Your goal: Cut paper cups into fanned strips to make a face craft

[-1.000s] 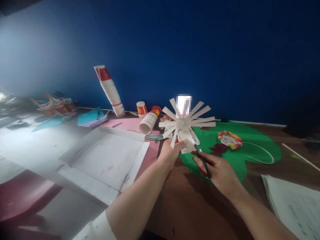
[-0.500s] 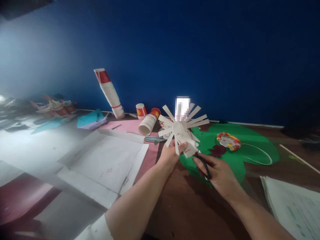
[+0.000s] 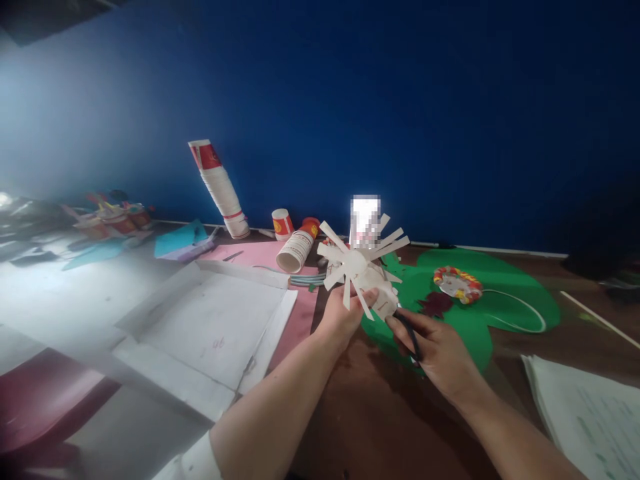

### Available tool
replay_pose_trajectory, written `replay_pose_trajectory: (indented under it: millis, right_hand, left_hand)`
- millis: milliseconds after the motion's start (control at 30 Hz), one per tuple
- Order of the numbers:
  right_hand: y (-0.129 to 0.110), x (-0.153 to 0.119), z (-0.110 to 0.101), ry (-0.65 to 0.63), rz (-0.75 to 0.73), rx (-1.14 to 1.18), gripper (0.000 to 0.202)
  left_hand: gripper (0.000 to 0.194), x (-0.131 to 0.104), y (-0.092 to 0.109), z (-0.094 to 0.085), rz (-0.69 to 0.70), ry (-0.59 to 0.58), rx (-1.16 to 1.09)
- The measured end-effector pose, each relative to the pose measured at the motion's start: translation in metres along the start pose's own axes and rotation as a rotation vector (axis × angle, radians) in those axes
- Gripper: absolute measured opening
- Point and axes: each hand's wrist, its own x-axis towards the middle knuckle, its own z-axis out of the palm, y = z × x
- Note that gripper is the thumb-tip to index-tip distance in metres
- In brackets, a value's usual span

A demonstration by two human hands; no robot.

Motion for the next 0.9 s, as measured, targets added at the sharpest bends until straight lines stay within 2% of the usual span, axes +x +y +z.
replay_pose_trajectory:
  millis: [233, 500, 700, 900]
  right_hand:
    - [0.005, 0.001, -0.001, -0.011, -0.022, -0.022, 0.043]
    - [0.006, 0.001, -0.003, -0.006, 0.005, 0.012, 0.046]
    - [0.015, 0.003, -0.004, -0.012, 0.022, 0.018, 0.047]
    - [0.006, 0.002, -0.003, -0.001, 0.030, 0.021, 0.049]
  left_hand:
    - [0.009, -0.003, 0.009, 0.003, -0.062, 0.007, -0.023]
    - [0.012, 0.002, -0.003, -0.001, 0.013, -0.023, -0.048]
    - [0.015, 0.007, -0.007, -0.001, -0.016, -0.025, -0.097]
    - [0.018, 0.007, -0.008, -0.001, -0.008, -0.037, -0.122]
